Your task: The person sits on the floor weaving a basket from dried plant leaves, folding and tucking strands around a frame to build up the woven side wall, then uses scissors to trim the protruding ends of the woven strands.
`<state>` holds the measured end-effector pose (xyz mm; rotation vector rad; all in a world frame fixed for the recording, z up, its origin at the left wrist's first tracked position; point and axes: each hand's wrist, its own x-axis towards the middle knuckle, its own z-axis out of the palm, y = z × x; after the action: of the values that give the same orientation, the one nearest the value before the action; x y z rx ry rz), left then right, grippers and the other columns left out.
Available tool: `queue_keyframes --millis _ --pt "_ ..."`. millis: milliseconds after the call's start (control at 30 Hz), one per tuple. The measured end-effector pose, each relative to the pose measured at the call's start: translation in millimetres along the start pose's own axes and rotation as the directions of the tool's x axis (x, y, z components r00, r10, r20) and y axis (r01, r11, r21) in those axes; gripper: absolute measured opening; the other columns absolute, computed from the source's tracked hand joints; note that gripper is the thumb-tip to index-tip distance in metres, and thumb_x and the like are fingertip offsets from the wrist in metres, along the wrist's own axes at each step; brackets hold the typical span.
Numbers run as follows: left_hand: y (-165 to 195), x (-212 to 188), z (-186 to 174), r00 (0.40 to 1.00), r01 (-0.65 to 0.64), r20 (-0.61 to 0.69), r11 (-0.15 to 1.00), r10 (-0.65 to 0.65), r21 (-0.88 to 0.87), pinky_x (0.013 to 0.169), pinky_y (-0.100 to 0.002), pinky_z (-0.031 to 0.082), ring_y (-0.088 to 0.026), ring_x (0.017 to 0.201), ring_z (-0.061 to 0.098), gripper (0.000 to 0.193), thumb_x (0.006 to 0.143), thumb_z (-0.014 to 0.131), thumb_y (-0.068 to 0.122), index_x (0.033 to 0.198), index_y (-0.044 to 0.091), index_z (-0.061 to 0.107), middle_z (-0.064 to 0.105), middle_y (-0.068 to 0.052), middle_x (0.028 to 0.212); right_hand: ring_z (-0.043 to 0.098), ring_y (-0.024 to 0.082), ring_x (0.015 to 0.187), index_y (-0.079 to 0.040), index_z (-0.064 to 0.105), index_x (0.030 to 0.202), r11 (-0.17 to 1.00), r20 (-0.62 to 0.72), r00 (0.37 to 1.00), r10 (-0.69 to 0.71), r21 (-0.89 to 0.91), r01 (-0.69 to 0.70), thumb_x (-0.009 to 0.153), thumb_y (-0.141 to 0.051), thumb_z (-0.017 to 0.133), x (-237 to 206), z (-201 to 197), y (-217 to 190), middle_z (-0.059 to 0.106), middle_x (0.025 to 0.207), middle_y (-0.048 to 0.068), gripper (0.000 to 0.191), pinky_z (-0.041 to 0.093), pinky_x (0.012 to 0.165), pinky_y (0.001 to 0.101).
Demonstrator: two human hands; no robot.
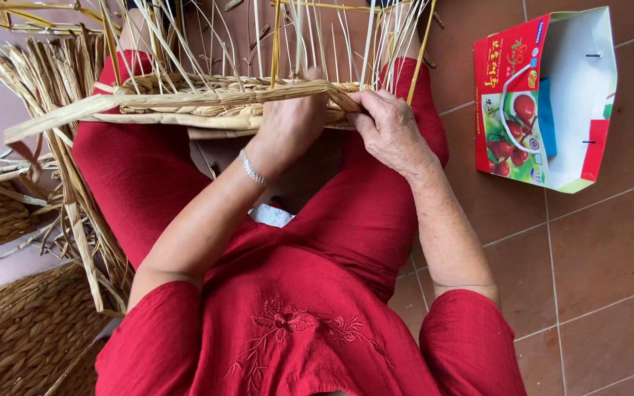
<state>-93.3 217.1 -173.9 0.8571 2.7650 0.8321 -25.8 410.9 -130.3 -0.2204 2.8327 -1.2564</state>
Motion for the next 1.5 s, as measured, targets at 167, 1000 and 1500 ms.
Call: queue_keyframes --millis 167,1000,1500 --pt "-5 23 5 0.975 0.093 -0.174 0.963 -0.14 -0.254 0.058 -0.042 0.056 -0.031 0.064 0.071 0.018 0.09 0.075 0.024 0.092 0.007 0.075 0.071 -0.015 0.069 0.067 0.034 0.093 0.0 0.065 0.115 1.0 0.024 0.999 -0.031 0.002 0.031 0.097 -0.003 0.069 0 -4 3 0.068 0.099 0.017 0.019 0.053 0.081 0.0435" --pt "-26 -34 -71 0.945 -0.251 -0.11 0.898 0.309 0.361 0.107 -0.052 0.034 -0.032 0.133 0.041 0.036 0.086 0.08 0.023 0.118 0.012 0.068 0.046 -0.011 0.144 0.066 0.024 0.08 -0.006 0.073 0.088 0.969 -0.167 0.97 -0.176 -0.201 0.142 0.092 -0.014 0.079 16 23 -9 0.072 0.086 0.007 0.011 0.053 0.074 0.039" --pt "-38 -49 -61 0.993 -0.036 0.115 0.987 0.017 0.158 0.084 -0.045 0.046 -0.029 0.091 0.06 0.022 0.097 0.078 0.024 0.091 0.008 0.063 0.065 -0.01 0.088 0.061 0.019 0.063 -0.01 0.065 0.075 0.972 -0.413 0.91 -0.042 -0.227 -0.058 0.093 -0.015 0.083 22 69 30 0.063 0.066 0.002 0.026 0.047 0.056 0.0372"
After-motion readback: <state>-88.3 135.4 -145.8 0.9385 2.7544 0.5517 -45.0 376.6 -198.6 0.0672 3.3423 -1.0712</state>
